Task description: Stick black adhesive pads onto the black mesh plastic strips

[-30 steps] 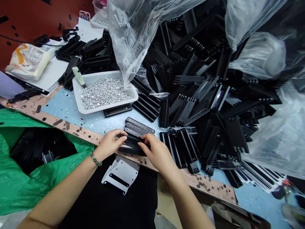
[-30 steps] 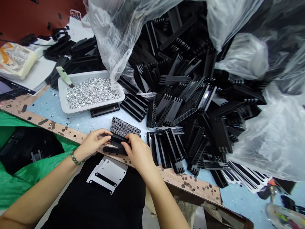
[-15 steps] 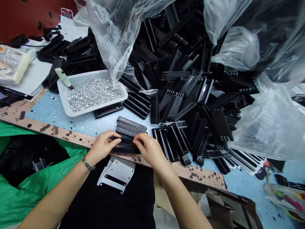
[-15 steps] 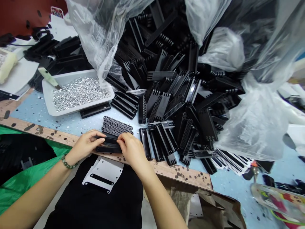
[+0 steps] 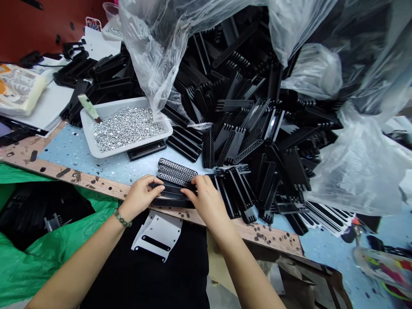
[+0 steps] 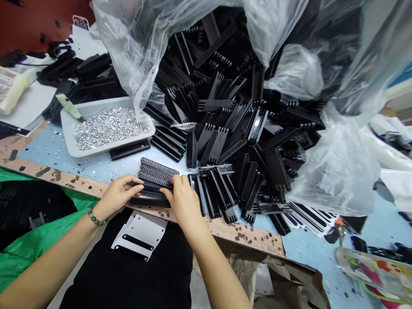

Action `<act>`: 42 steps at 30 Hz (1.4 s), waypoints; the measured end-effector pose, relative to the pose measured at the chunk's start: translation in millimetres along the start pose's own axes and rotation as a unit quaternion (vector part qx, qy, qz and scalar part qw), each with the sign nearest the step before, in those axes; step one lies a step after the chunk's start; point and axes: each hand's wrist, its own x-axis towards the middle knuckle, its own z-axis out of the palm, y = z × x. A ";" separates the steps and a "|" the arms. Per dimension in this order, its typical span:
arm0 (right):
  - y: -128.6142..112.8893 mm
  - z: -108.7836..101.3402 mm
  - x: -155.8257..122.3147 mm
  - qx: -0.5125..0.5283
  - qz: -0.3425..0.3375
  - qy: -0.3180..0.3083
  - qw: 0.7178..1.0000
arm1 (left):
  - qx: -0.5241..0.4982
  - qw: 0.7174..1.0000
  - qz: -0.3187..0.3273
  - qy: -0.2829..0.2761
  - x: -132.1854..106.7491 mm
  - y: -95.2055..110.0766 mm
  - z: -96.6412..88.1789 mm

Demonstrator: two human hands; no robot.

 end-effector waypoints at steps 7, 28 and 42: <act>6.3 8.6 -38.1 -0.060 -0.161 0.046 0.984 | 0.037 0.999 0.013 0.004 -0.5 -3.7 0.7; -33.2 127.2 -161.3 0.342 -0.098 -0.009 0.934 | 0.073 0.984 -0.112 -0.117 -132.6 -99.6 3.9; -37.3 139.6 -156.1 0.352 -0.082 0.026 0.932 | -0.170 0.965 -0.129 -0.152 -126.8 -101.5 22.4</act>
